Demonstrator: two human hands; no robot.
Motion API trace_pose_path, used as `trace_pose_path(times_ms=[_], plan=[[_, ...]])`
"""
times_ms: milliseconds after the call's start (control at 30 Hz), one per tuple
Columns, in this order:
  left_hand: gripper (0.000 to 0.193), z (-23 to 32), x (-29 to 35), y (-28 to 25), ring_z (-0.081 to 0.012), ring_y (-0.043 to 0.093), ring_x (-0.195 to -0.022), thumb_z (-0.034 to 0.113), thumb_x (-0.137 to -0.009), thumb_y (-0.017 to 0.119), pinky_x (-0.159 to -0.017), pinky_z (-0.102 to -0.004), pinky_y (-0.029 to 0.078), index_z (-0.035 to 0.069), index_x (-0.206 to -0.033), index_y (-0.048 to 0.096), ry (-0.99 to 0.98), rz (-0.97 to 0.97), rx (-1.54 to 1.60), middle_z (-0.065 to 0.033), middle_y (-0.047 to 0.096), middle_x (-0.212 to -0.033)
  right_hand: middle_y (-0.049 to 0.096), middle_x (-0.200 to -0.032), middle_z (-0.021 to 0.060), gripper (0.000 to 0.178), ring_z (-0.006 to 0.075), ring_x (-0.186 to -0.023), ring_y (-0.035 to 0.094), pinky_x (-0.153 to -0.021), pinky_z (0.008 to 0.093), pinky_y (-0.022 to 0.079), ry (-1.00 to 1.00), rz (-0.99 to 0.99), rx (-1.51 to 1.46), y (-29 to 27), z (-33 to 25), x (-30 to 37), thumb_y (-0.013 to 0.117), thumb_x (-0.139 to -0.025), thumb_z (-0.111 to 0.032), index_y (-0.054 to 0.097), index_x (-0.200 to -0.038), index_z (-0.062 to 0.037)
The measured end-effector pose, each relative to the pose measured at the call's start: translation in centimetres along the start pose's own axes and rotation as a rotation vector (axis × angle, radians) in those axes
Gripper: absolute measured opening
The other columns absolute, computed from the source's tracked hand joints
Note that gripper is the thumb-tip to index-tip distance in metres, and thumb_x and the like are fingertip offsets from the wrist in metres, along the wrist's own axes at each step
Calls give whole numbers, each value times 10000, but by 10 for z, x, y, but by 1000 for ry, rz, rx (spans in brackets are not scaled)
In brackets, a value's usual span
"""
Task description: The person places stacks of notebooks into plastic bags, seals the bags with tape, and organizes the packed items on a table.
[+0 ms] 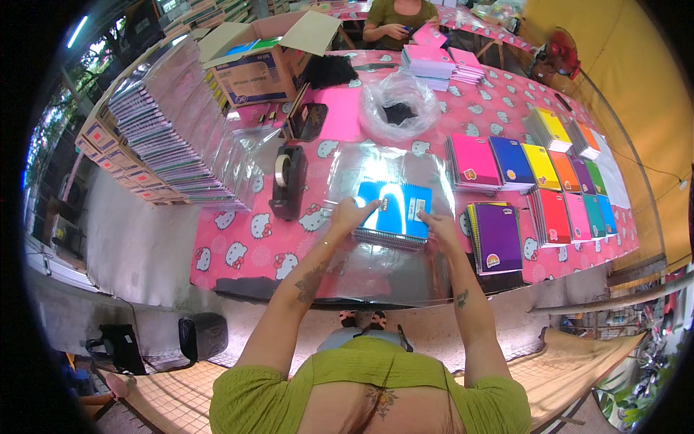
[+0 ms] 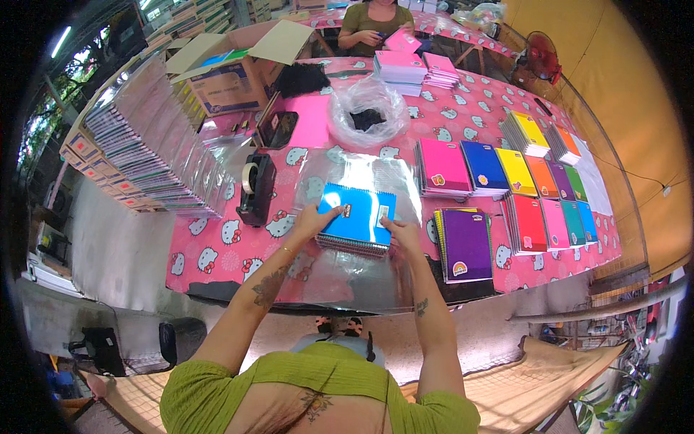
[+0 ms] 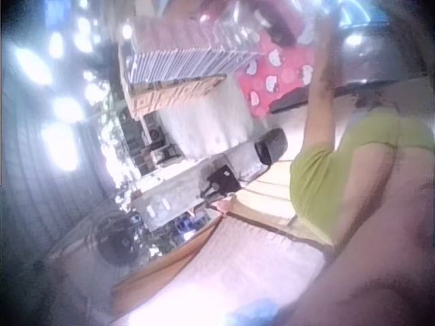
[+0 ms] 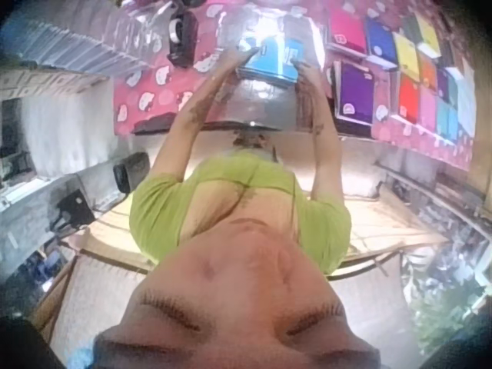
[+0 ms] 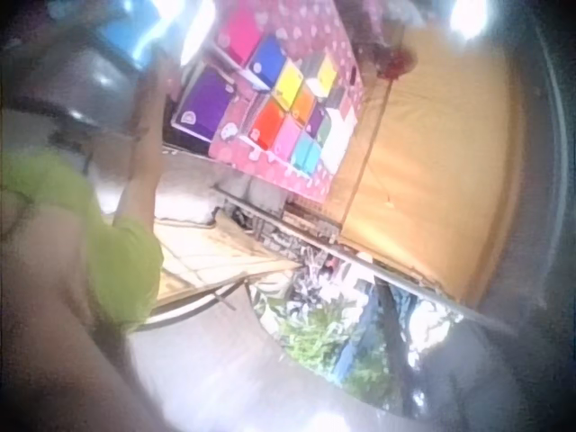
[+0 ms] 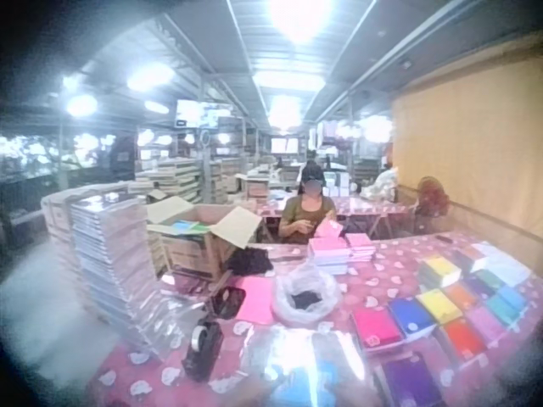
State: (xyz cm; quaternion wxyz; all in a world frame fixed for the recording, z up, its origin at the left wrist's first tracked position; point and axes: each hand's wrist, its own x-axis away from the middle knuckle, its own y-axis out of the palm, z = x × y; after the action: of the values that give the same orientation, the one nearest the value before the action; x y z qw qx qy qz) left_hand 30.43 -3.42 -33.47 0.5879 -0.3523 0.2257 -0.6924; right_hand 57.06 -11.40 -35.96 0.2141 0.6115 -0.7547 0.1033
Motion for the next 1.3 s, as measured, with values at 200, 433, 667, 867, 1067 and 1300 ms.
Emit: trace_pose_path(times_ms=[200,433,667,867,1067,1300], plan=[[922,-4,8,3,-375,673,-968,785,-701,621,-838,-440,506,-66,-1053,665,-41,44,3,-257,689,-983,720,-895,105,526,139,-738,648,-692,274,503,-226,83,177,5,5,-5,768,-833,-394,704,-1055,78],[852,-12,5,8,-379,637,-1008,706,-730,661,-843,-459,488,-79,-1061,628,18,74,120,-261,658,-1055,669,-899,83,360,131,-784,624,-715,265,506,-181,174,50,-9,16,-2,727,-889,-295,670,-998,43],[292,-117,96,-34,-355,609,-882,256,-758,765,-741,-442,473,96,-967,639,758,-429,-109,-164,626,-980,628,-804,90,171,288,-796,615,-705,406,482,-675,-513,989,-37,40,115,735,-809,-229,656,-817,-78],[154,-117,94,-27,-362,606,-913,129,-821,673,-746,-457,479,93,-967,642,696,-341,-95,-160,631,-943,636,-947,137,247,363,-865,611,-745,463,479,-706,-262,1120,-31,46,117,636,-854,-139,561,-1085,-93],[150,-67,87,-45,-371,626,-859,164,-879,635,-739,-443,497,77,-1002,642,742,117,-95,-179,651,-900,635,-989,159,254,383,-900,612,-757,456,492,-745,-124,1185,-34,-2,106,610,-866,-106,548,-1110,-72],[254,-18,-16,-54,-385,653,-769,277,-911,622,-688,-457,504,52,-1023,657,552,98,-152,-201,667,-798,598,-1223,154,320,324,-1068,594,-899,484,467,-1004,47,1326,44,-44,109,632,-876,-270,635,-1145,-96]])
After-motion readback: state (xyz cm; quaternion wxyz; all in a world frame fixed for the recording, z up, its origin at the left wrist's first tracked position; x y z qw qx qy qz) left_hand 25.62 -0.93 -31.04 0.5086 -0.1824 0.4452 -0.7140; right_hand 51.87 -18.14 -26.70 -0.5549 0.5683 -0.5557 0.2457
